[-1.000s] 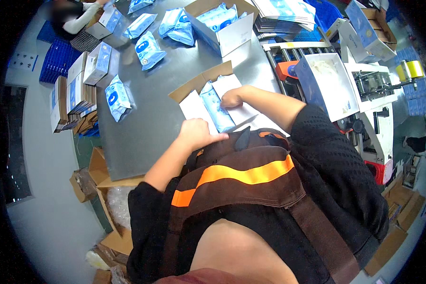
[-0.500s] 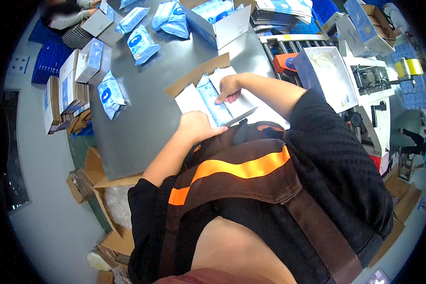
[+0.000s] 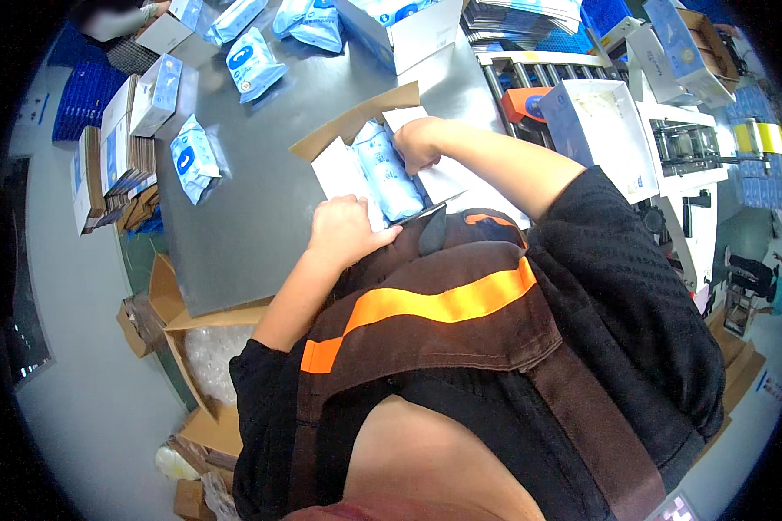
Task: The person packs blue-wrapped items into white cardboard boxes on a metal table. They place items into the box, fold the flaps, and move the packed box aside. The person repeats this process with multiple boxes and items.
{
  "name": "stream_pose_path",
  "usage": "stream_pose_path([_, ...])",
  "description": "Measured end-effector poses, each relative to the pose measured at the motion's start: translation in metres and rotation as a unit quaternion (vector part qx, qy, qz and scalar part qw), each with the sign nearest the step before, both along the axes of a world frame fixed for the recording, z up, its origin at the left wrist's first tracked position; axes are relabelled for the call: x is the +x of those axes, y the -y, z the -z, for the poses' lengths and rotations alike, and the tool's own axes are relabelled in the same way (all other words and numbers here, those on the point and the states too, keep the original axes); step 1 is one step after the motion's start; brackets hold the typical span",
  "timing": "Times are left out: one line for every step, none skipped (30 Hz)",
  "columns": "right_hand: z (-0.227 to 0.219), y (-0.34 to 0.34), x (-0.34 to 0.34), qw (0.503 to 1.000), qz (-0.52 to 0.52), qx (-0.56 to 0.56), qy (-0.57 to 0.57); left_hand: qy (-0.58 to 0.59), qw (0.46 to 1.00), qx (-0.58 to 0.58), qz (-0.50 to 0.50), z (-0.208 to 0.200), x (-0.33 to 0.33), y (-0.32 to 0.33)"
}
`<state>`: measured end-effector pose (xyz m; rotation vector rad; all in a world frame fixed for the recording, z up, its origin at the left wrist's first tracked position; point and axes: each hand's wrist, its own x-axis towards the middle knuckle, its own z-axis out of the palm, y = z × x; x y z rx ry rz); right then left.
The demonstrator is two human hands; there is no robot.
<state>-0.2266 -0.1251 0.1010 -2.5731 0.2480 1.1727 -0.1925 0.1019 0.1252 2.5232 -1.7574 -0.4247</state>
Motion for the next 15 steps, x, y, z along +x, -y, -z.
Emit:
stream_pose_path([-0.006, 0.0, 0.001, 1.0, 0.014, 0.007, -0.021, -0.002, 1.0, 0.004, 0.002, -0.001, 0.001, 0.0])
stream_pose_path([-0.005, -0.002, -0.001, 1.0, 0.012, -0.004, 0.0, -0.01, 1.0, 0.014, 0.004, -0.002, 0.002, 0.001])
stream_pose_path([-0.002, -0.003, -0.005, 1.0, 0.011, -0.014, 0.02, -0.018, 1.0, 0.024, 0.005, -0.003, 0.002, 0.003])
stream_pose_path([-0.001, -0.003, -0.008, 0.999, 0.009, -0.026, 0.042, -0.025, 0.999, 0.032, 0.006, -0.004, 0.003, 0.003])
stream_pose_path([0.0, -0.003, -0.01, 0.998, 0.023, -0.023, 0.053, -0.028, 0.999, 0.039, 0.003, -0.004, 0.003, 0.004])
stream_pose_path([0.0, -0.003, -0.013, 0.997, 0.038, -0.021, 0.065, -0.031, 0.999, 0.045, 0.0, -0.004, 0.002, 0.004])
stream_pose_path([0.0, -0.004, -0.017, 0.995, 0.054, -0.02, 0.075, -0.034, 0.998, 0.05, -0.001, -0.004, 0.002, 0.005])
stream_pose_path([0.001, -0.006, -0.019, 0.994, 0.04, -0.031, 0.098, -0.033, 0.999, 0.039, 0.002, -0.002, 0.002, 0.005])
stream_pose_path([0.001, -0.01, -0.021, 0.991, 0.025, -0.041, 0.122, -0.032, 0.999, 0.027, 0.005, 0.0, 0.001, 0.004])
stream_pose_path([0.0, -0.015, -0.021, 0.988, 0.009, -0.051, 0.146, -0.029, 0.999, 0.016, 0.007, 0.002, 0.002, 0.003])
stream_pose_path([-0.002, -0.021, -0.021, 0.986, 0.008, -0.062, 0.156, -0.03, 0.999, 0.015, 0.006, 0.002, 0.002, 0.002])
stream_pose_path([-0.006, -0.027, -0.02, 0.983, 0.008, -0.074, 0.167, -0.031, 0.999, 0.014, 0.006, 0.002, 0.002, 0.002])
stream_pose_path([-0.009, -0.03, -0.019, 0.98, 0.005, -0.086, 0.178, -0.032, 0.999, 0.012, 0.003, 0.003, 0.001, 0.003])
stream_pose_path([-0.009, -0.031, -0.02, 0.977, -0.011, -0.095, 0.19, -0.032, 0.999, 0.012, 0.0, 0.003, 0.001, 0.003])
stream_pose_path([-0.005, -0.032, -0.018, 0.968, -0.002, -0.115, 0.222, -0.033, 0.999, 0.012, -0.003, 0.003, 0.001, 0.003])
